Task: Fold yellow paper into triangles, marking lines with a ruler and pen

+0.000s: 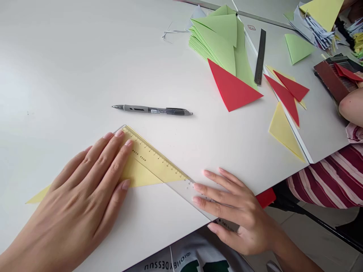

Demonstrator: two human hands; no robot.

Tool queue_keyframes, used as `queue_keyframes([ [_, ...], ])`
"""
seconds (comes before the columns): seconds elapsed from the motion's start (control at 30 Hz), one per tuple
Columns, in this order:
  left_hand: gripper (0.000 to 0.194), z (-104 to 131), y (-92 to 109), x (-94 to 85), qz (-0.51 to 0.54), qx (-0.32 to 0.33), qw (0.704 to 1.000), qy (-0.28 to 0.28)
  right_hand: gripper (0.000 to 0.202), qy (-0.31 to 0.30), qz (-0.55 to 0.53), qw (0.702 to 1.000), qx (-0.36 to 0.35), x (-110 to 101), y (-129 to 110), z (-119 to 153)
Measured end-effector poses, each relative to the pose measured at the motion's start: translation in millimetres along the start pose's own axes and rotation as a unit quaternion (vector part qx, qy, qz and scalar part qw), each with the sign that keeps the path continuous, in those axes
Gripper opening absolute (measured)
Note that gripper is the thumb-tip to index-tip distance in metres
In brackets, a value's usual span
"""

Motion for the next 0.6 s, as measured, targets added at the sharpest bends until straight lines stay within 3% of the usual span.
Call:
queue_keyframes([
  [0.6,0.059,0.6,3.3,-2.4,-0.006,-0.002,1.0,-0.018,0.055,-0.022,0.02,1.0,-0.003,-0.1,-1.7,3.2],
])
Point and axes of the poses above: each hand's wrist, its own z-axis away from the middle knuckle, its own x-axis out of the palm, y = z × x, the point moved 2 cm from there along -z, towards the middle knuckle, and after that the axes turned 5 degrees about z, right-handed, at the moved point
